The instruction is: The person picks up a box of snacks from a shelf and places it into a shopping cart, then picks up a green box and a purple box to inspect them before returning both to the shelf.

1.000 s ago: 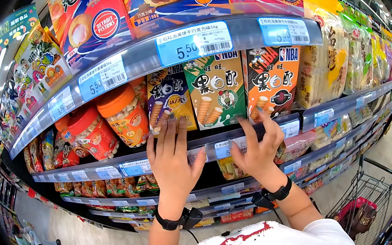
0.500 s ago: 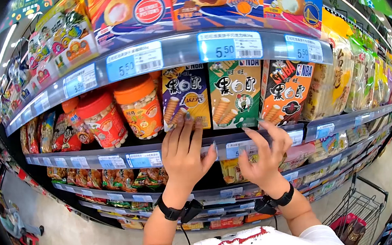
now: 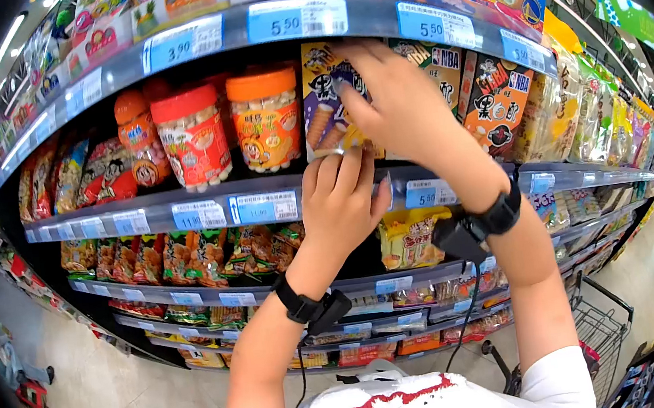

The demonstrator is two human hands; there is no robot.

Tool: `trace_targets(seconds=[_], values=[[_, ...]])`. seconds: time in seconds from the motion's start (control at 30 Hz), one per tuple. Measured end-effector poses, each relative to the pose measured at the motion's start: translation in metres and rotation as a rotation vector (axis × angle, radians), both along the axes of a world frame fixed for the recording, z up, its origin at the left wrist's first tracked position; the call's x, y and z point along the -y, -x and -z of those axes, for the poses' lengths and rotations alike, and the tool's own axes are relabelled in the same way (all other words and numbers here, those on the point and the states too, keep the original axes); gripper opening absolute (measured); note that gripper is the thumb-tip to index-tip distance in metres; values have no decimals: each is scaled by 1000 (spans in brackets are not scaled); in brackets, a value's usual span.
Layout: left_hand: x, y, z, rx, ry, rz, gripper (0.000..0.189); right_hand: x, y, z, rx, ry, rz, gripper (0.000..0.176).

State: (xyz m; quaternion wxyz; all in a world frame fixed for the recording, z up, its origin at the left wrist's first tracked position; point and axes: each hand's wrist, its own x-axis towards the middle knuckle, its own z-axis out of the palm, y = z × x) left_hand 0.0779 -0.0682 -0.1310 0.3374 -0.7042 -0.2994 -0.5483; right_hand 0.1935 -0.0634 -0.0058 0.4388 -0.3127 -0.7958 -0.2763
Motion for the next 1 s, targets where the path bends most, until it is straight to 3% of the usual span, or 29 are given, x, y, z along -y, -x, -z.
trace_targets(seconds=[0.07,0.17,0.23,0.47,0.67,1.0], values=[[1,-1,1,11,-23,-16,37,-12,6,-7,68,-22,87,35],[1,-2,1,21,4,-17,37,-23,12,-22,161,144,188,38],[-1,0,-1,2,15,10,36,-18,26,-43,185,442,425,53],[-1,0,2,3,42,43,31,-36,42,-41,203,388,442,57],[0,-3,-2,20,71,48,29,-65,38,-47,259,358,509,50],[-3,-2,1,-2,87,105,37,-104,52,-35,367,625,524,42]])
